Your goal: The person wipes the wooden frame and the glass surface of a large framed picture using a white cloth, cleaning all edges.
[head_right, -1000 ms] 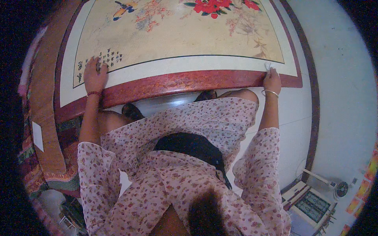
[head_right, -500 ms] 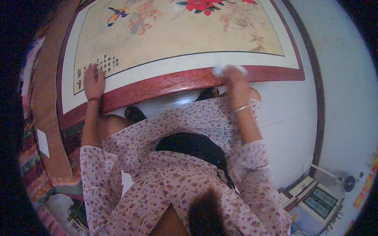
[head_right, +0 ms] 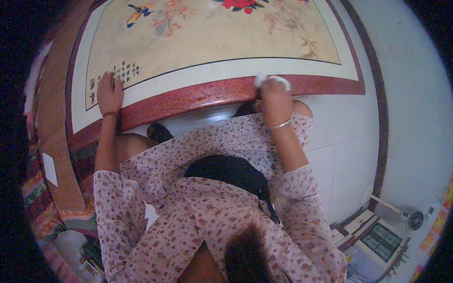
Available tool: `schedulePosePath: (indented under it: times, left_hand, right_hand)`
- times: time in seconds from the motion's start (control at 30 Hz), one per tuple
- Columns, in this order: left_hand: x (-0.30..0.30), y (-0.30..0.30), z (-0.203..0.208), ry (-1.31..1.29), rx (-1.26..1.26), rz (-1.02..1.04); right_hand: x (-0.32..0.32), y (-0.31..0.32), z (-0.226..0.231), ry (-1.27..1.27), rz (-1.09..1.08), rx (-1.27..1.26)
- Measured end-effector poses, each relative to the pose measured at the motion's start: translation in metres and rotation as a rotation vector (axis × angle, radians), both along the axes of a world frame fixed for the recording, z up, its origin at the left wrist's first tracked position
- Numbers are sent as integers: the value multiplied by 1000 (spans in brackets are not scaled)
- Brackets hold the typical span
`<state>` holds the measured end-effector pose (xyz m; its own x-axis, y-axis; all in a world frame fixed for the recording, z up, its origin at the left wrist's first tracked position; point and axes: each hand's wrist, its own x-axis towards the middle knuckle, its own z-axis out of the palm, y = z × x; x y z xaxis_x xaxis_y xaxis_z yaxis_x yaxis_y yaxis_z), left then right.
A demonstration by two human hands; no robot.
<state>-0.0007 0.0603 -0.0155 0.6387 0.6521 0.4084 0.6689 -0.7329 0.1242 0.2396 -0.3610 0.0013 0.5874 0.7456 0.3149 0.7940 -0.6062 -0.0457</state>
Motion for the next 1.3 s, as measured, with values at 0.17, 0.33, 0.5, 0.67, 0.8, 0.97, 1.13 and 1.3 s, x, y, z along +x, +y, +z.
schedulePosePath:
  times: [0.17, 0.33, 0.5, 0.67, 0.8, 0.97, 1.13, 1.3]
  left_hand:
    - [-1, 0, -3, -51, 9, -32]
    - [-2, 2, -5, -59, 28, -20]
    - [2, -2, 1, -74, -11, 4]
    - [1, -8, 4, -55, 38, 51]
    - [1, -6, 1, -44, 7, 47]
    - [4, -13, 0, -98, 41, 48]
    - [7, -13, 4, -103, 72, 49]
    - [9, -14, 7, -71, 56, 55]
  right_hand:
    - [2, -18, 11, 115, 78, 182]
    - [85, -63, -5, -43, -285, 185]
    - [45, -16, 17, -25, -357, -32]
    - [-58, 56, 22, 43, 133, 83]
    - [-73, 65, 15, 150, 288, 265]
    - [41, 6, 14, 63, -5, 96]
    - [62, 20, 17, -8, -259, 105]
    - [-50, 125, 12, 5, 242, 52]
